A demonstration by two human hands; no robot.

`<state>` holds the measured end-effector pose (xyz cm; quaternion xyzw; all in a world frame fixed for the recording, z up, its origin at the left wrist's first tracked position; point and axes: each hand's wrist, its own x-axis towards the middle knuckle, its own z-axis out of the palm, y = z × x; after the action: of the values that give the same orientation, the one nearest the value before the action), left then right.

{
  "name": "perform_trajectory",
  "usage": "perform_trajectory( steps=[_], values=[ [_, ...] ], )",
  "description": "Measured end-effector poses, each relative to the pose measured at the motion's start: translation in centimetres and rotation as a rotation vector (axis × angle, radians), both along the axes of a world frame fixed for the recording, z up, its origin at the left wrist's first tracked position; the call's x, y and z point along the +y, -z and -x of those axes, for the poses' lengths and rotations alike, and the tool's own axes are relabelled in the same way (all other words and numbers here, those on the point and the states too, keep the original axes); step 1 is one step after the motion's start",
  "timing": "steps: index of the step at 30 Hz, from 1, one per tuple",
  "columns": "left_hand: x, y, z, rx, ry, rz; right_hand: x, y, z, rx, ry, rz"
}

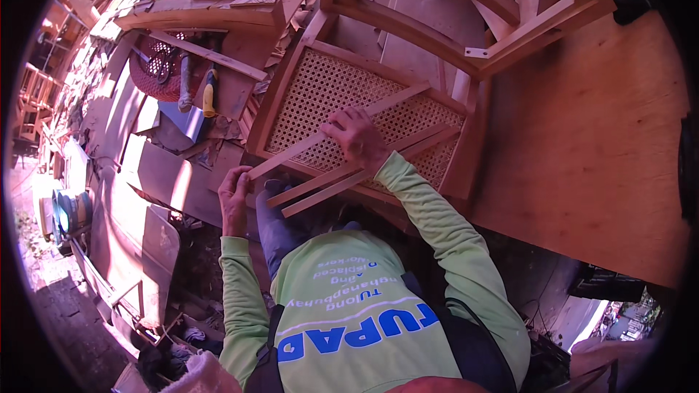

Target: Attaching wooden trim strips to the cane seat of a wooden chair.

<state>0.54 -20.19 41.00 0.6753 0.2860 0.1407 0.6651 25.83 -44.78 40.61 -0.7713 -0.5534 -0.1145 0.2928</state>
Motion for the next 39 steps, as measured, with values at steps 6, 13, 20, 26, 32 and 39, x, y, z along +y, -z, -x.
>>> perform_trajectory(
  steps=[6, 13, 20, 26, 32, 39],
  values=[
    [-0.6, -0.4, -1.0, -0.042, -0.154, 0.018, -2.1, -2.7, 0.8, 0.102, 0.151, -0.011],
    [-1.3, 0.6, -1.0, 0.039, -0.061, -0.093, -7.9, -3.1, -3.1, 0.041, 0.372, -0.100],
    [-3.9, -1.6, -3.4, 0.035, 0.082, -0.405, -7.8, -0.4, -6.6, -0.060, 0.523, -0.099],
    [-4.0, -1.3, -3.2, 0.039, 0.085, -0.351, -6.2, 0.2, -7.3, -0.050, 0.529, -0.135],
    [-3.9, -2.7, -3.5, 0.042, 0.095, -0.348, -6.1, 0.6, -7.4, -0.048, 0.546, -0.137],
    [-3.9, -3.4, -9.9, -0.103, 0.256, -0.612, -5.2, 0.4, -7.6, -0.140, 0.648, -0.013]
  ],
)
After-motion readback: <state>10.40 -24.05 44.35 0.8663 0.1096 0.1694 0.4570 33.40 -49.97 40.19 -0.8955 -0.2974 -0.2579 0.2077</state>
